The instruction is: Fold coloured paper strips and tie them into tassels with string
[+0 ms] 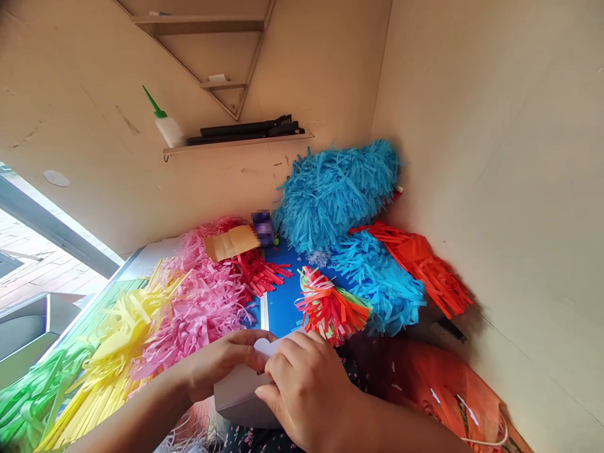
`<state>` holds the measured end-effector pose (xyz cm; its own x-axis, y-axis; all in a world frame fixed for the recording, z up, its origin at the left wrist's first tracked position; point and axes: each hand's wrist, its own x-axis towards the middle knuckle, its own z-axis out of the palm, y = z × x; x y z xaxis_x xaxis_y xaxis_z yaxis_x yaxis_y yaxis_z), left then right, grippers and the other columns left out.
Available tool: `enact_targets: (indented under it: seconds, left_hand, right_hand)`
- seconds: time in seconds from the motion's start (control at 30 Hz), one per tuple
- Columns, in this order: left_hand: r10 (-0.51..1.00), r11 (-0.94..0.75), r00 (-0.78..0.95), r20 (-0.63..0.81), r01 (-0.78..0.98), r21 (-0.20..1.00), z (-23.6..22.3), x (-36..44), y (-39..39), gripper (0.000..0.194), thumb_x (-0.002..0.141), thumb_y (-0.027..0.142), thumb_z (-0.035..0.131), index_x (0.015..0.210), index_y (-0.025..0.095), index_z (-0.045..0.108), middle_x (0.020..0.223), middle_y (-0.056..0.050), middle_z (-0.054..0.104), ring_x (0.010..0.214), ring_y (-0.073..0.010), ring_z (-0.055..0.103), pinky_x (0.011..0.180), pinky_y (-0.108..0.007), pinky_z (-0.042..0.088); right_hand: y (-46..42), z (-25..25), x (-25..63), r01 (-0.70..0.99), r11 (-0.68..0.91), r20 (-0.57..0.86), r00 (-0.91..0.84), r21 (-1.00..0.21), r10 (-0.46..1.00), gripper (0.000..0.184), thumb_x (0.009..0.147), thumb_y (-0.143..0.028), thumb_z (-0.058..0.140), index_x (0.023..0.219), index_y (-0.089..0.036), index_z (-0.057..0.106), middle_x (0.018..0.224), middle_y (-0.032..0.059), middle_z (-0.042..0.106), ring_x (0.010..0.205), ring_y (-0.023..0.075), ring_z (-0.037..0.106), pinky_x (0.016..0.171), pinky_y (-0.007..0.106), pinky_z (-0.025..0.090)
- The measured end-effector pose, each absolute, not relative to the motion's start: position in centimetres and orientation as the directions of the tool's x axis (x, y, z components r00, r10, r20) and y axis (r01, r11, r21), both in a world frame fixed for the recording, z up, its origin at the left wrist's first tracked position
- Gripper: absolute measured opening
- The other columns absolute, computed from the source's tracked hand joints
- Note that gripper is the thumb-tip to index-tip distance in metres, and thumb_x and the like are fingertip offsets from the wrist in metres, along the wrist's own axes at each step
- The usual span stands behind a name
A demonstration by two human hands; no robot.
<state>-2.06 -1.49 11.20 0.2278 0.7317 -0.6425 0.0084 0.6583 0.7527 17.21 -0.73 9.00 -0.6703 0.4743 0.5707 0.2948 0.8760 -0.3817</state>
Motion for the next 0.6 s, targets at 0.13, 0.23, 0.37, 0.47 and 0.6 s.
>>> enact_targets:
  seconds: [0.13, 0.23, 0.37, 0.47, 0.6]
  left_hand:
    - [0.737, 0.652, 0.230, -0.636, 0.006, 0.758, 11.1, -2.0, -1.5, 0.034, 0.051, 0.025, 0.071, 0.084, 0.017, 0.068, 0.060, 0.004, 0.066, 0.048, -0.0085, 0.052, 0.045, -0.020, 0.032]
    - [0.731, 0.660, 0.232, -0.642, 0.002, 0.752, 11.0, -2.1, -1.5, 0.037, 0.050, 0.024, 0.071, 0.086, 0.017, 0.068, 0.062, 0.004, 0.068, 0.049, -0.0095, 0.054, 0.046, -0.020, 0.034]
    - [0.731, 0.664, 0.222, -0.645, -0.015, 0.748, 11.1, -2.1, -1.5, 0.040, 0.048, 0.023, 0.071, 0.088, 0.017, 0.067, 0.062, 0.005, 0.068, 0.049, -0.0095, 0.055, 0.047, -0.021, 0.035]
    - [0.720, 0.680, 0.212, -0.661, -0.024, 0.733, 11.1, -2.0, -1.6, 0.044, 0.047, 0.023, 0.072, 0.091, 0.018, 0.066, 0.061, 0.005, 0.069, 0.048, -0.0095, 0.055, 0.046, -0.021, 0.034]
    - [0.707, 0.690, 0.215, -0.674, -0.003, 0.724, 11.1, -2.2, -1.7, 0.050, 0.048, 0.024, 0.074, 0.096, 0.019, 0.064, 0.070, 0.002, 0.073, 0.051, -0.0109, 0.059, 0.047, -0.021, 0.034]
  right_hand:
    - [-0.7, 9.5, 17.9, 0.304, 0.863, 0.477, -0.735, -0.402, 0.482, 0.012, 0.086, -0.022, 0.068, 0.081, -0.018, 0.058, 0.085, 0.0026, 0.064, 0.079, 0.0205, 0.054, 0.072, 0.034, 0.038]
    - [-0.7, 9.7, 18.2, 0.262, 0.870, 0.508, -0.726, -0.417, 0.463, 0.015, 0.086, -0.029, 0.071, 0.083, -0.018, 0.060, 0.087, 0.0026, 0.065, 0.081, 0.0206, 0.055, 0.074, 0.034, 0.038]
    - [-0.6, 9.6, 17.7, 0.218, 0.909, 0.571, -0.719, -0.355, 0.396, 0.015, 0.094, -0.017, 0.056, 0.079, -0.018, 0.059, 0.080, 0.0012, 0.064, 0.073, 0.0172, 0.052, 0.069, 0.032, 0.037]
    - [-0.8, 9.8, 17.5, 0.169, 0.914, 0.661, -0.644, -0.368, 0.385, 0.022, 0.098, -0.018, 0.050, 0.078, -0.018, 0.059, 0.077, 0.0012, 0.064, 0.071, 0.0159, 0.052, 0.070, 0.032, 0.039]
    - [-1.1, 10.9, 20.3, 0.046, 0.823, 0.596, -0.667, -0.567, 0.447, 0.030, 0.103, -0.029, 0.048, 0.077, -0.020, 0.061, 0.074, 0.0011, 0.064, 0.072, 0.0142, 0.058, 0.074, 0.029, 0.046]
